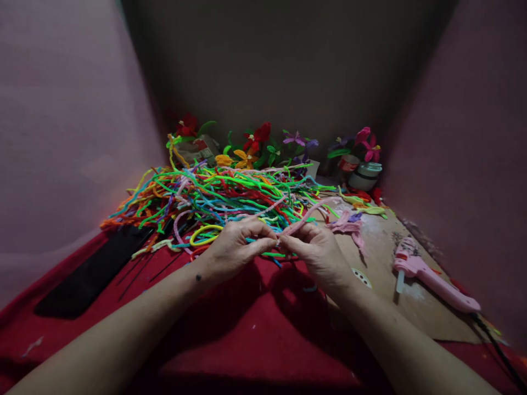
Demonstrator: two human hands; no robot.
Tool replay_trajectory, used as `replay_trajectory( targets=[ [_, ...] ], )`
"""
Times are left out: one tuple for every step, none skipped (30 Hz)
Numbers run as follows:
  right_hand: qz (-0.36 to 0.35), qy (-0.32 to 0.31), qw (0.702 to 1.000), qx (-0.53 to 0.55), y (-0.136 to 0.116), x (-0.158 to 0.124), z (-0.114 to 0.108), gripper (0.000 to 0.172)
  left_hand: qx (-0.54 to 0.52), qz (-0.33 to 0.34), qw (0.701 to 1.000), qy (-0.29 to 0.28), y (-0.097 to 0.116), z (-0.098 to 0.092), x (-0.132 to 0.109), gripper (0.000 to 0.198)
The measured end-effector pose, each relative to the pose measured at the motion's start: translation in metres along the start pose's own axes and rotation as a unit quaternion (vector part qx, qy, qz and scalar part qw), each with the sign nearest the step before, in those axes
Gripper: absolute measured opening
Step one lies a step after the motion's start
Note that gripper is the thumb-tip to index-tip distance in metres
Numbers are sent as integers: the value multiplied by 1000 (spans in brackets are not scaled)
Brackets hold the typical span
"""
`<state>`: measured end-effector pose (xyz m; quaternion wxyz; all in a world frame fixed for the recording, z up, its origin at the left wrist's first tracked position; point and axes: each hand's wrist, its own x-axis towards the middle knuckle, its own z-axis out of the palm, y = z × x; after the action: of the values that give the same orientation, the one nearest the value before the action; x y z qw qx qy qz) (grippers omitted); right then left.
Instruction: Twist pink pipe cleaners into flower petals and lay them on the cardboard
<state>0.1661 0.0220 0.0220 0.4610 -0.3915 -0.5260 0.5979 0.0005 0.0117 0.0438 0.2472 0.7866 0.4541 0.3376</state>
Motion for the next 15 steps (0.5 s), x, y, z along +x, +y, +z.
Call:
replay_trajectory(
  targets=[
    [0,-5,1000,-11,1,0,0,20,7,2,1000,-4,0,0,0,13],
    [-2,-11,1000,-21,1,0,0,19,16,4,1000,-8,1,-2,1,14],
    [-4,-14,1000,-27,2,-1,0,19,25,4,1000,-7,0,-5,2,15],
    [-7,-13,1000,-28,2,-1,-1,19,32,0,999,3,0,-10,2,15],
    [-12,-5,1000,-27,3,-1,-2,19,36,-10,999,21,-2,-17,2,16],
    [-18,8,999,-27,3,-1,-3,19,39,-26,998,45,-4,-26,1,18],
    [-28,24,999,-30,3,-1,-4,18,39,-52,995,70,-8,-36,-1,20],
    [-40,40,998,-35,3,-1,-5,17,47,-76,993,81,-12,-47,-5,21],
    [-51,54,996,-40,3,-1,-5,15,66,-97,990,77,-16,-58,-9,21],
    [-61,64,995,-43,4,-1,-5,14,92,-120,987,48,-21,-67,-15,20],
    [-66,67,995,-41,4,-2,-5,13,120,-135,983,-1,-26,-74,-20,21],
    [-68,64,995,-33,6,-2,-5,12,145,-143,978,-31,-31,-78,-26,22],
    [-68,54,996,-21,7,-2,-4,12,186,-156,969,-53,-36,-79,-31,22],
    [-66,41,997,-8,8,-2,-3,12,234,-159,957,-67,-41,-77,-35,21],
    [-64,30,997,6,10,-2,-3,13,276,-152,945,-84,-47,-74,-38,20]
  ],
)
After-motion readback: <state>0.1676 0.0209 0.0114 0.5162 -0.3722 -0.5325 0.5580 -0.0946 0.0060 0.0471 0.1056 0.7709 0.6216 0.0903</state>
